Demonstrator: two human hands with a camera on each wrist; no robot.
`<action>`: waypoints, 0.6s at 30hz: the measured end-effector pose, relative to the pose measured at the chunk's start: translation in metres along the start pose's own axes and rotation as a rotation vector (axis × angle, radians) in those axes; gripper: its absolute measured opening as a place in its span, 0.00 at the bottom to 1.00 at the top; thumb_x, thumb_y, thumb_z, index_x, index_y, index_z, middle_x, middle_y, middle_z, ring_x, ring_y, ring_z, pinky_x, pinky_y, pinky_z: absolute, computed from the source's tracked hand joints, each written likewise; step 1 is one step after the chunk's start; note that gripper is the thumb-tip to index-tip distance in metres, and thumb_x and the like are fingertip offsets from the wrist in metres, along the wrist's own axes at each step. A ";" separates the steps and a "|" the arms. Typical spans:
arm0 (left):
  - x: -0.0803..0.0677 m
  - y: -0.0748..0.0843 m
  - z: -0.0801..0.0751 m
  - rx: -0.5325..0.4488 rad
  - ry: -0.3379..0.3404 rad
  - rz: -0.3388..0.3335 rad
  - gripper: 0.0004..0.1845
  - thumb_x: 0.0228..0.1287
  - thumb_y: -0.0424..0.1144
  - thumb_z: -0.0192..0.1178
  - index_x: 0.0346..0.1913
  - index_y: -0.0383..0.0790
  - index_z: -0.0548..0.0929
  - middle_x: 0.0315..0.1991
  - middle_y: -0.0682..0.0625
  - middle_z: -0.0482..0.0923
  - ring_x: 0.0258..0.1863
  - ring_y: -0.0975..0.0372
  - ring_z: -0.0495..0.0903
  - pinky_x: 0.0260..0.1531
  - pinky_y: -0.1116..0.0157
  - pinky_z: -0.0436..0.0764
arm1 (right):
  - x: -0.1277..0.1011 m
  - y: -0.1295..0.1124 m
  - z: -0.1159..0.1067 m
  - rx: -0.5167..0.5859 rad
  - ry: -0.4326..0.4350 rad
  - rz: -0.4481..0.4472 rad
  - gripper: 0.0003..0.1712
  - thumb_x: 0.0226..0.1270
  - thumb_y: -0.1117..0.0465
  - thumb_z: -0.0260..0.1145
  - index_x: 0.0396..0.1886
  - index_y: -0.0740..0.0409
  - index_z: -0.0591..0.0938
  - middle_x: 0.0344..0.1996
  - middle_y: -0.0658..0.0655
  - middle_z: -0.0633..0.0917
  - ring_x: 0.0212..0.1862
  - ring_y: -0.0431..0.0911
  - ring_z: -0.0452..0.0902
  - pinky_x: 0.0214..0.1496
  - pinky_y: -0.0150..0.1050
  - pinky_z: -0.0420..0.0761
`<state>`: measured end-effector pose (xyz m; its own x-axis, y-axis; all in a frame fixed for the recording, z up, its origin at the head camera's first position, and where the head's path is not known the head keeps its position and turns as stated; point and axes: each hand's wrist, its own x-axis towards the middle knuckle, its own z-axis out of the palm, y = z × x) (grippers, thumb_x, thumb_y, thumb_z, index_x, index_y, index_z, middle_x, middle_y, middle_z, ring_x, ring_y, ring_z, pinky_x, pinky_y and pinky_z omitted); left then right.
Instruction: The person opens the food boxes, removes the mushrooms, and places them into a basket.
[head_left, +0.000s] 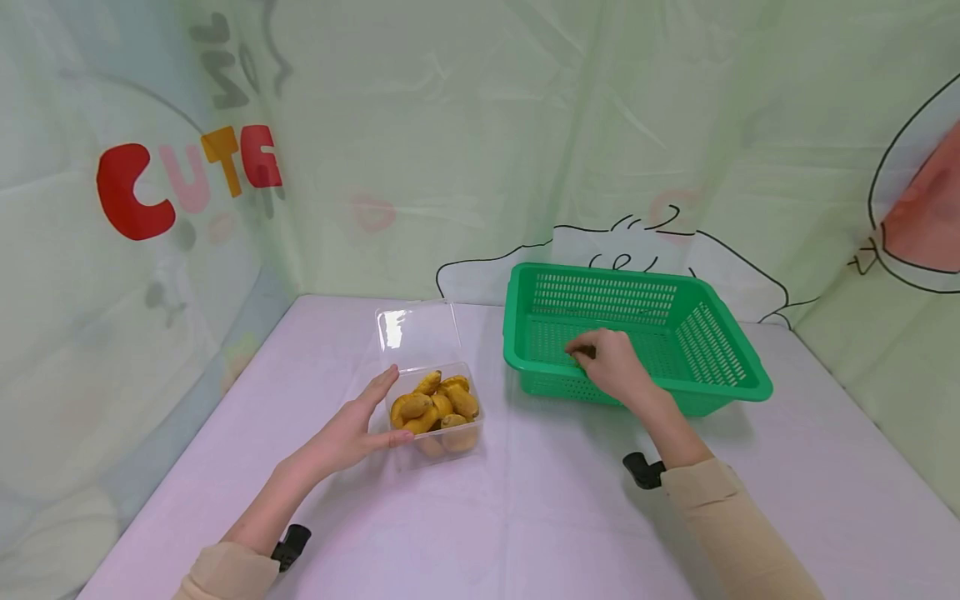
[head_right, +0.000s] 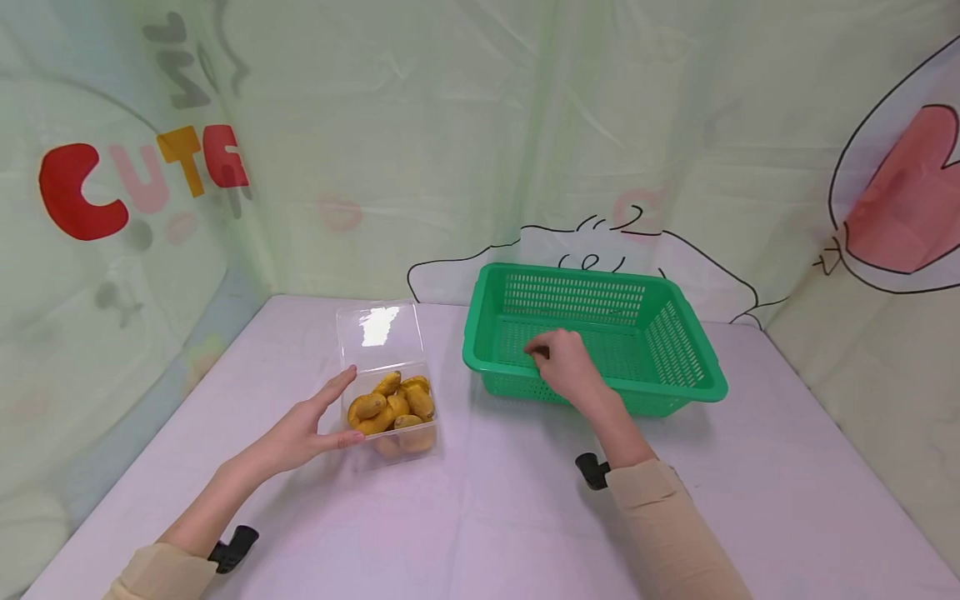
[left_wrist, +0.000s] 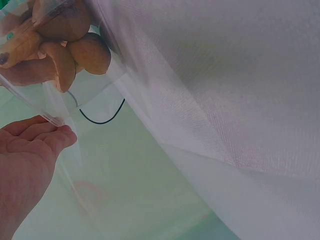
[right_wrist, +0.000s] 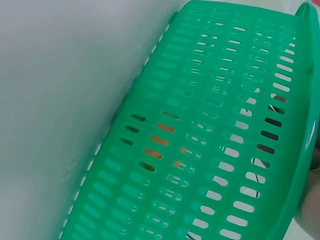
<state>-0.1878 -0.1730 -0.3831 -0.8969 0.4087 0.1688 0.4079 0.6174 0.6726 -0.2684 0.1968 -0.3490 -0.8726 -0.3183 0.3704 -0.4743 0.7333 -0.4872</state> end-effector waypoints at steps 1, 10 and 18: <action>0.000 0.000 0.000 -0.001 -0.001 -0.002 0.50 0.55 0.53 0.64 0.72 0.37 0.47 0.71 0.41 0.45 0.68 0.45 0.47 0.62 0.45 0.53 | 0.001 0.000 0.000 -0.003 0.009 -0.008 0.07 0.60 0.75 0.61 0.36 0.69 0.84 0.34 0.63 0.84 0.34 0.52 0.79 0.32 0.43 0.79; 0.001 0.000 0.000 -0.002 -0.007 -0.005 0.50 0.55 0.53 0.64 0.72 0.36 0.47 0.71 0.40 0.45 0.68 0.46 0.47 0.62 0.46 0.52 | 0.007 -0.021 -0.003 0.000 0.126 -0.132 0.05 0.61 0.70 0.63 0.34 0.65 0.85 0.30 0.58 0.84 0.35 0.50 0.76 0.32 0.43 0.77; 0.001 0.001 -0.001 0.004 -0.005 -0.006 0.51 0.55 0.53 0.64 0.72 0.37 0.47 0.71 0.41 0.45 0.68 0.46 0.47 0.62 0.45 0.53 | 0.013 -0.054 0.004 0.069 0.164 -0.265 0.03 0.57 0.71 0.66 0.32 0.66 0.85 0.29 0.55 0.84 0.34 0.50 0.75 0.36 0.44 0.77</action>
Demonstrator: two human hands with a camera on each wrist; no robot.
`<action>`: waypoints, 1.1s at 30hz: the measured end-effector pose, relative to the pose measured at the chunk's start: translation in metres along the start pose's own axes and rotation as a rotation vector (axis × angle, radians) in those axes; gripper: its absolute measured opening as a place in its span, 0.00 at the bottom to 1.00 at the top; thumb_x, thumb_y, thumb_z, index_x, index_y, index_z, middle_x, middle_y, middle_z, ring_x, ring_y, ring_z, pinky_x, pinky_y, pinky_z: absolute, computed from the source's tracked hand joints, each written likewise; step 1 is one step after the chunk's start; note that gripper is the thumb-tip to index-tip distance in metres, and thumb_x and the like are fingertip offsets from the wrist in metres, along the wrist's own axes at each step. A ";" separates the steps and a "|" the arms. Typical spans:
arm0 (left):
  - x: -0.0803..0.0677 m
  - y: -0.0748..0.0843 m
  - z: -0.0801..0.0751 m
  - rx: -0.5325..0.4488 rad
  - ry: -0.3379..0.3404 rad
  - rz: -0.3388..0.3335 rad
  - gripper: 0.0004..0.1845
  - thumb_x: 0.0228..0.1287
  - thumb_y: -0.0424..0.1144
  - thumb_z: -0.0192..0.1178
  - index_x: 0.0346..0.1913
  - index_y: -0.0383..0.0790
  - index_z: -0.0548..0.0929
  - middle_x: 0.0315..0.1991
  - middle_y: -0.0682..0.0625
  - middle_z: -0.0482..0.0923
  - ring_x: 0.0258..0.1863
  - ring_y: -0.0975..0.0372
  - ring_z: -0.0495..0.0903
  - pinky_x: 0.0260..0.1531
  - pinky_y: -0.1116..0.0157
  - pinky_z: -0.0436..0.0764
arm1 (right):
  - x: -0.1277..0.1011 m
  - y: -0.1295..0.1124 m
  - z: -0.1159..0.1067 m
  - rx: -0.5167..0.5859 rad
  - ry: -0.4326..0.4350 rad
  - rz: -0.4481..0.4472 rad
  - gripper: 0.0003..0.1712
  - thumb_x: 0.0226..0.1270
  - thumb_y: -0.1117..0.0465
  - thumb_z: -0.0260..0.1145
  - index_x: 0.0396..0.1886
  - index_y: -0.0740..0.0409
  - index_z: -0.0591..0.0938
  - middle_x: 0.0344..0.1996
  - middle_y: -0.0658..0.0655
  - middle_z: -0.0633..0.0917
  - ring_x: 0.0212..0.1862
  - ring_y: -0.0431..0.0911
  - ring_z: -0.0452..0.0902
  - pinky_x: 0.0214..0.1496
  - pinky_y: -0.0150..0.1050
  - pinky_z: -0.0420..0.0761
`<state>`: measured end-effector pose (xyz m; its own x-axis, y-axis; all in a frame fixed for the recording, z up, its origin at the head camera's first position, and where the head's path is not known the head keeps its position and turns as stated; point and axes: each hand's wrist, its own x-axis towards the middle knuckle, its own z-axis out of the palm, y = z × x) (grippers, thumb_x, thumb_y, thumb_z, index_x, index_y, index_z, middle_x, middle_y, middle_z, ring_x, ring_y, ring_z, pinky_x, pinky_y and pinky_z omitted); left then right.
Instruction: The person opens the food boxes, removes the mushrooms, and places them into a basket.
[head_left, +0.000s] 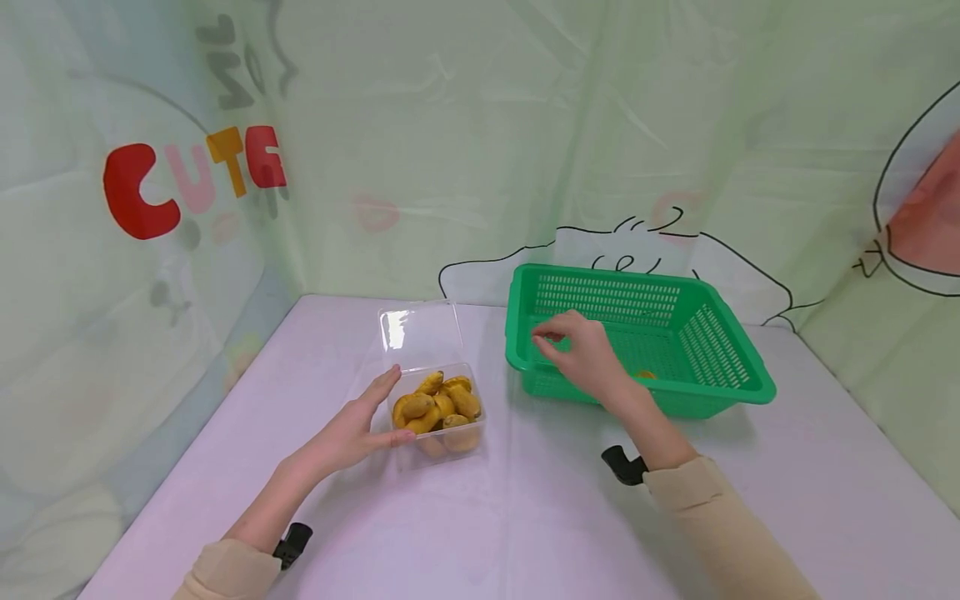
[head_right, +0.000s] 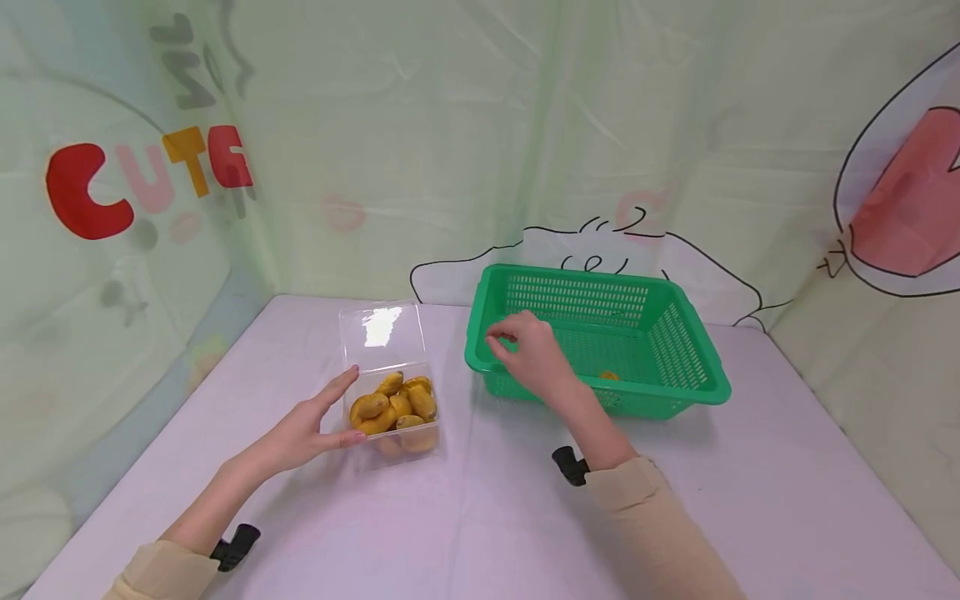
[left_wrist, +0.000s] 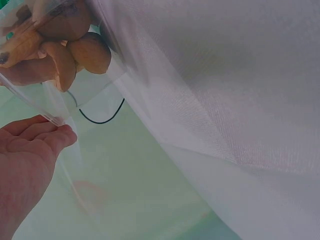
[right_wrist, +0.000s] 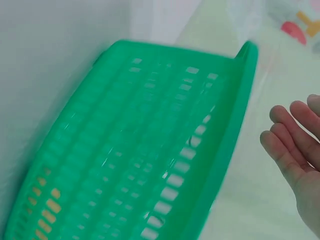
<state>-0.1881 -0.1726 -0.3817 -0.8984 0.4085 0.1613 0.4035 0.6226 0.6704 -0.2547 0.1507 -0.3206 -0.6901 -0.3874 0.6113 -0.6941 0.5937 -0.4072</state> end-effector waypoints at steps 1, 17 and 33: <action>0.000 0.000 0.000 -0.002 -0.001 -0.001 0.51 0.55 0.53 0.64 0.72 0.37 0.47 0.71 0.41 0.45 0.68 0.46 0.47 0.62 0.45 0.53 | 0.001 -0.003 0.003 0.012 0.004 -0.020 0.03 0.57 0.71 0.66 0.31 0.66 0.85 0.29 0.55 0.84 0.34 0.50 0.75 0.36 0.43 0.77; 0.002 -0.002 0.001 -0.024 0.004 0.002 0.51 0.55 0.53 0.64 0.73 0.38 0.47 0.72 0.44 0.44 0.69 0.48 0.47 0.62 0.47 0.53 | 0.000 -0.054 0.071 0.061 -0.232 -0.228 0.07 0.57 0.67 0.68 0.36 0.65 0.84 0.34 0.56 0.83 0.41 0.46 0.73 0.42 0.32 0.78; -0.001 -0.004 0.000 -0.023 0.003 -0.018 0.50 0.55 0.55 0.63 0.73 0.39 0.47 0.72 0.45 0.44 0.69 0.49 0.48 0.62 0.47 0.54 | -0.001 -0.060 0.094 0.114 -0.417 -0.157 0.09 0.58 0.65 0.68 0.39 0.64 0.83 0.38 0.55 0.83 0.43 0.47 0.74 0.46 0.35 0.78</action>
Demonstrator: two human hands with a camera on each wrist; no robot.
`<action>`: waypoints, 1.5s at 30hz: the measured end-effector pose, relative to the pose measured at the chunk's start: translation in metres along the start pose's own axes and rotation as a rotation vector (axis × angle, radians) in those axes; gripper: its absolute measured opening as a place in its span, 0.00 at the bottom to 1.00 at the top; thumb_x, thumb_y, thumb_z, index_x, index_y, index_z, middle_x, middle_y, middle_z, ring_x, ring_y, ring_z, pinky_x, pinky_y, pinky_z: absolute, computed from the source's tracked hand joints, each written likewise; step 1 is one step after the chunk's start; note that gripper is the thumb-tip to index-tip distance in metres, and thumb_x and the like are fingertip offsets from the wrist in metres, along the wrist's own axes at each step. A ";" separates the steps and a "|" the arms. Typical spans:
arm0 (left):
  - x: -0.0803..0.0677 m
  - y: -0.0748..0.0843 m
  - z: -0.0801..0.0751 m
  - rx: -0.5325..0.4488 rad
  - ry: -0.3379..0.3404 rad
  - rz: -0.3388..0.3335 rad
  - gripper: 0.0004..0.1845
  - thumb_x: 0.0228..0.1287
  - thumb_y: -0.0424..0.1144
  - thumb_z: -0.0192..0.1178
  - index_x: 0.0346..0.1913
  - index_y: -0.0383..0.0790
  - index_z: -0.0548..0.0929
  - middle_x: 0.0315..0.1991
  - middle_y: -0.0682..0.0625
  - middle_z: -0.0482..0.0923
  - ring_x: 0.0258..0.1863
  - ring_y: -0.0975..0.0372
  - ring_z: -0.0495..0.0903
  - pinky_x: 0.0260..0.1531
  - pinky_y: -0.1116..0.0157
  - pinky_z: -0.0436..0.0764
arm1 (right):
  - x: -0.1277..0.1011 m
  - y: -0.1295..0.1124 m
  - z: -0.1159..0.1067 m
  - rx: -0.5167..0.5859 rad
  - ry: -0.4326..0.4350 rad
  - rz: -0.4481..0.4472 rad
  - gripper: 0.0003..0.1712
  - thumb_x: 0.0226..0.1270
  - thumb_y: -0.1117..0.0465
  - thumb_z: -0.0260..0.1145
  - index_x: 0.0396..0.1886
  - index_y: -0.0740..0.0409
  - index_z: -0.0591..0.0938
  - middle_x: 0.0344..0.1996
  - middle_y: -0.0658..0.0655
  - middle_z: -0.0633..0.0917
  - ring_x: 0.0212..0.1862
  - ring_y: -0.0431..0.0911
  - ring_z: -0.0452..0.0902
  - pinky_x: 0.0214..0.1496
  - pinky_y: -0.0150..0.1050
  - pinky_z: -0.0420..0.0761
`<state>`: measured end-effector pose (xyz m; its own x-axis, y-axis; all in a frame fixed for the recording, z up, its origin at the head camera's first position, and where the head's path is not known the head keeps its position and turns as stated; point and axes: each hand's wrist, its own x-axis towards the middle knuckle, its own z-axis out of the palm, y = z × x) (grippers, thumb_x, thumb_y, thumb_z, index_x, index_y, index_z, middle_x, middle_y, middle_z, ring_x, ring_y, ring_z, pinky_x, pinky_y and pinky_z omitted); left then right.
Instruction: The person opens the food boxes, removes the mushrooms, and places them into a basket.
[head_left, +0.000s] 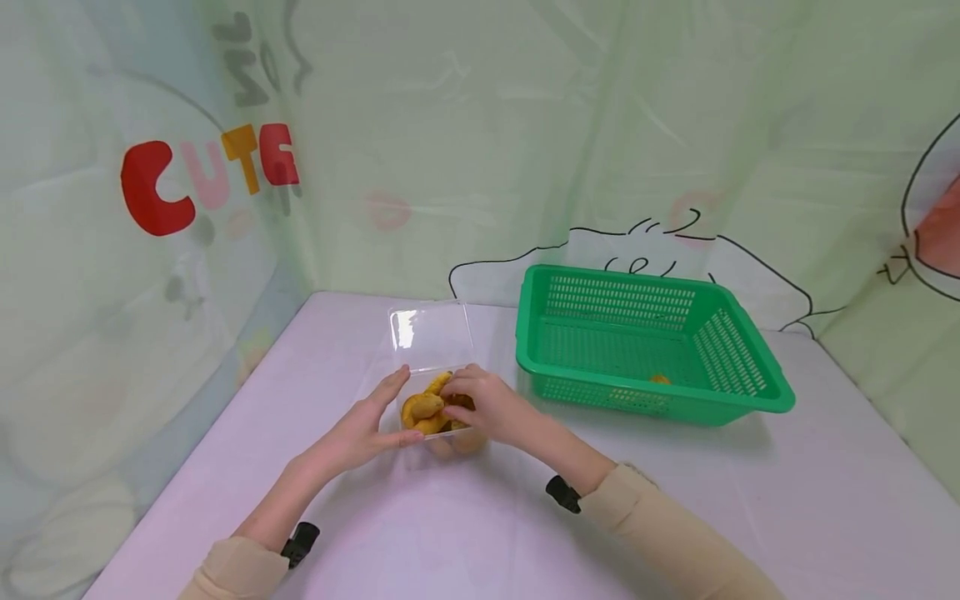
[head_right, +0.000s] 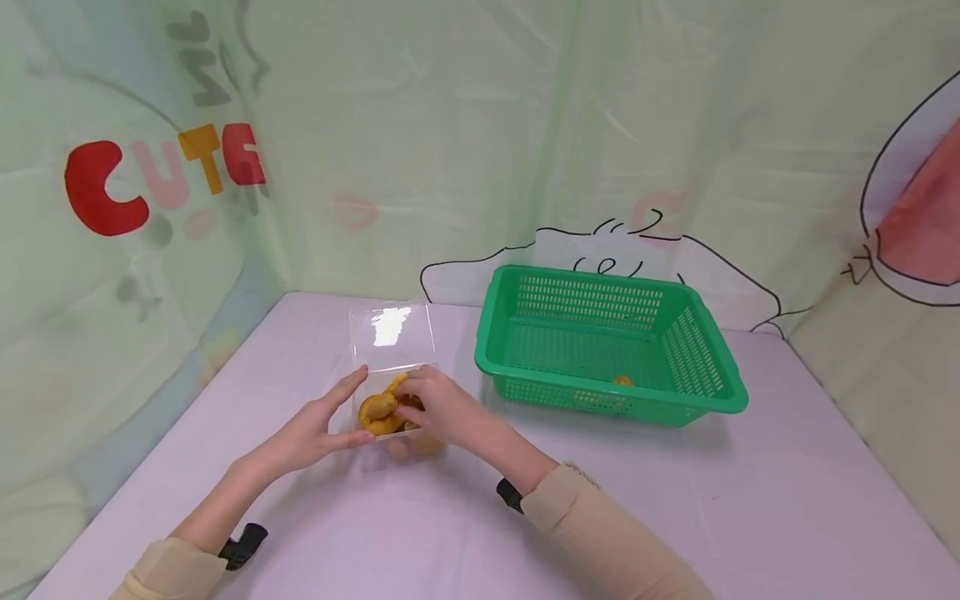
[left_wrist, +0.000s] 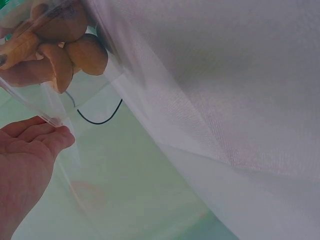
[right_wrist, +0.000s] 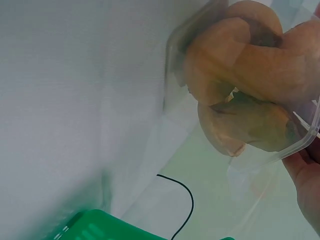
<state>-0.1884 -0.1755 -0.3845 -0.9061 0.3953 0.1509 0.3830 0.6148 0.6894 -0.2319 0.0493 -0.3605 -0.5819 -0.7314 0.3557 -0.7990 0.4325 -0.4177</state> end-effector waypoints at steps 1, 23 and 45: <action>0.000 0.000 0.000 0.001 0.000 0.000 0.50 0.55 0.55 0.63 0.73 0.39 0.47 0.72 0.45 0.44 0.69 0.49 0.48 0.62 0.47 0.55 | 0.001 0.000 0.000 0.005 -0.012 0.003 0.10 0.58 0.65 0.68 0.39 0.64 0.83 0.38 0.55 0.83 0.43 0.48 0.74 0.46 0.35 0.78; -0.001 0.001 0.001 -0.013 0.001 -0.007 0.51 0.54 0.55 0.64 0.73 0.40 0.47 0.72 0.46 0.44 0.69 0.49 0.47 0.62 0.47 0.54 | 0.026 -0.001 -0.005 0.043 -0.253 0.195 0.13 0.55 0.65 0.70 0.40 0.64 0.84 0.34 0.54 0.84 0.32 0.42 0.74 0.35 0.29 0.77; 0.000 0.001 0.000 -0.001 0.004 0.003 0.50 0.54 0.55 0.64 0.73 0.40 0.48 0.72 0.45 0.45 0.69 0.50 0.47 0.63 0.48 0.54 | 0.032 0.005 -0.011 0.125 -0.262 0.205 0.13 0.50 0.65 0.74 0.37 0.63 0.84 0.31 0.52 0.84 0.31 0.41 0.76 0.34 0.28 0.78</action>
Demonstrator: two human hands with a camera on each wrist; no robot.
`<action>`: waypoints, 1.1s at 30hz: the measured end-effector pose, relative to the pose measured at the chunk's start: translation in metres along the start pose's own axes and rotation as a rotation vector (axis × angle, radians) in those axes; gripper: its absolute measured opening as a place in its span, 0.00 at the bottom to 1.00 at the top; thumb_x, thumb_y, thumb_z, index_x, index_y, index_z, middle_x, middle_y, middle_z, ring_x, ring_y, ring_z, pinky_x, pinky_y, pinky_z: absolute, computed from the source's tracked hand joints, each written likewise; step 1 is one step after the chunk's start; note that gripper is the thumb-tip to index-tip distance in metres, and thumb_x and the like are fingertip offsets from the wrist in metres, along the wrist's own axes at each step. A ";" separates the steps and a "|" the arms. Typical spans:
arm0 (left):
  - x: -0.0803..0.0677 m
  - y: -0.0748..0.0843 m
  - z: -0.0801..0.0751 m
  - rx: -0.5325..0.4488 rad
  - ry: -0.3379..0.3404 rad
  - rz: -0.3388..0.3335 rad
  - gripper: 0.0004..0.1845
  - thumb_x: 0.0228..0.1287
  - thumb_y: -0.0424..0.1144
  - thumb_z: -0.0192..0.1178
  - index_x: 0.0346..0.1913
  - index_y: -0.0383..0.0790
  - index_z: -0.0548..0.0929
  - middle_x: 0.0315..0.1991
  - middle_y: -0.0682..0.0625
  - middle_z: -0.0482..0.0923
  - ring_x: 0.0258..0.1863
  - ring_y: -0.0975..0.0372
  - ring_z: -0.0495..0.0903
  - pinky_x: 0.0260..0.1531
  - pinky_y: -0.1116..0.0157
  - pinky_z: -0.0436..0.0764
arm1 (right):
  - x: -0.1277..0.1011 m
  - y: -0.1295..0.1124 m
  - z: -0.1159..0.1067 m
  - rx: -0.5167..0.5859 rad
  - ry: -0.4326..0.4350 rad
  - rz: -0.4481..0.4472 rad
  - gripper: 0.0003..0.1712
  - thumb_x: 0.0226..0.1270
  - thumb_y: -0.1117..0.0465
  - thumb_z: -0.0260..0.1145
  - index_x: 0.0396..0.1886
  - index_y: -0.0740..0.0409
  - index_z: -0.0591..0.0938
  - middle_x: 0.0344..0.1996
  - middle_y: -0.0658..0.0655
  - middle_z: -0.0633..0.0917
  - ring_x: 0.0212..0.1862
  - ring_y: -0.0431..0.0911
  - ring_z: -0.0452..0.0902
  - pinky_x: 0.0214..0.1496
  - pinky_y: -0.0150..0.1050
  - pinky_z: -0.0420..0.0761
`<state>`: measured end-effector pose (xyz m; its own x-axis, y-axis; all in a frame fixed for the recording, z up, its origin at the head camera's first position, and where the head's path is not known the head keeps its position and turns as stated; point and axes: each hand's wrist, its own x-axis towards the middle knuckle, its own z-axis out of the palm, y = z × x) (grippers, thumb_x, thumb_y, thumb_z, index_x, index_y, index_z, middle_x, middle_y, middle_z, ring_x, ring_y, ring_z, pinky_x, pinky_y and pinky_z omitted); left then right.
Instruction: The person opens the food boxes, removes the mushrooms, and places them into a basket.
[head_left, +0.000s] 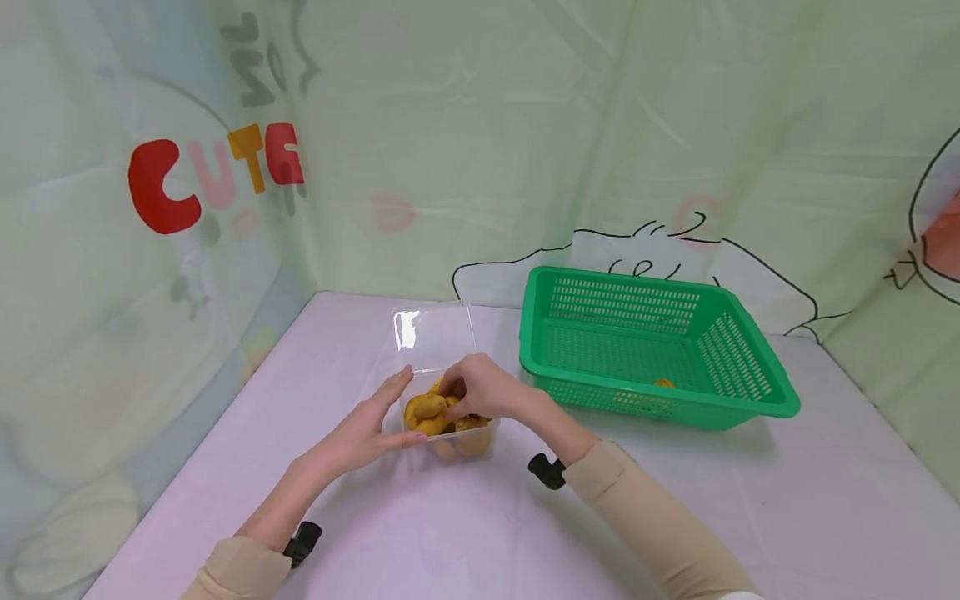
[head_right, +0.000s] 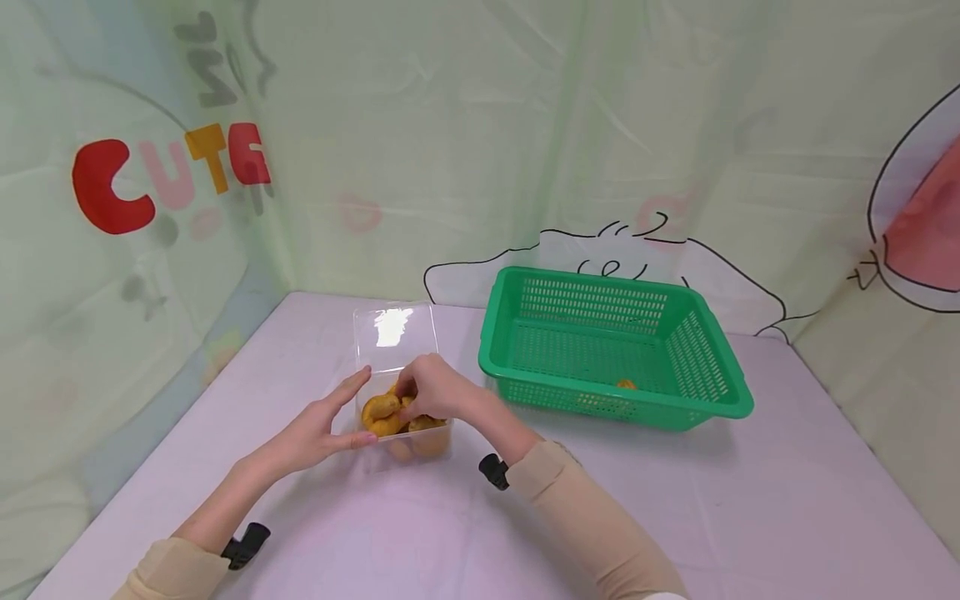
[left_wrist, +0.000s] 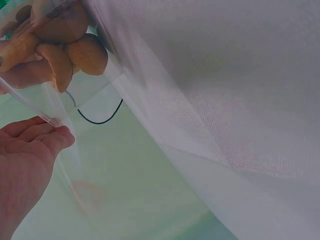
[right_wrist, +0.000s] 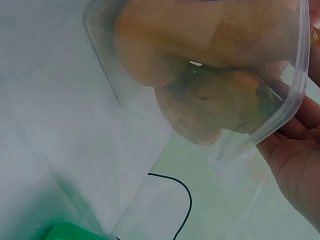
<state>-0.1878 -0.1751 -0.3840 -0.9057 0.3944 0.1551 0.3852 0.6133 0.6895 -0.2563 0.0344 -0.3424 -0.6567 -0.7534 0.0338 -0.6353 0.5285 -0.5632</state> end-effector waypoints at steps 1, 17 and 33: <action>0.000 0.000 0.000 0.000 0.000 0.001 0.50 0.54 0.55 0.64 0.73 0.39 0.48 0.72 0.45 0.45 0.69 0.50 0.47 0.63 0.48 0.53 | 0.000 0.000 0.000 0.002 0.002 0.005 0.13 0.50 0.65 0.74 0.37 0.63 0.84 0.31 0.52 0.84 0.31 0.41 0.76 0.33 0.28 0.78; 0.001 0.000 0.001 0.001 0.009 0.004 0.50 0.54 0.53 0.65 0.73 0.39 0.48 0.72 0.44 0.45 0.69 0.49 0.48 0.63 0.48 0.54 | 0.002 0.003 -0.001 0.023 -0.020 0.036 0.12 0.50 0.63 0.74 0.35 0.62 0.84 0.28 0.50 0.83 0.29 0.41 0.76 0.32 0.29 0.79; 0.000 -0.002 0.001 0.007 0.003 0.011 0.50 0.55 0.54 0.63 0.73 0.40 0.47 0.72 0.45 0.44 0.69 0.50 0.46 0.63 0.48 0.53 | 0.000 0.003 0.000 0.035 0.016 0.036 0.11 0.50 0.65 0.74 0.34 0.61 0.84 0.27 0.51 0.82 0.28 0.42 0.74 0.31 0.28 0.78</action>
<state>-0.1885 -0.1757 -0.3858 -0.9017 0.3997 0.1647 0.3967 0.6135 0.6829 -0.2581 0.0365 -0.3438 -0.6855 -0.7276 0.0255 -0.5963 0.5411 -0.5930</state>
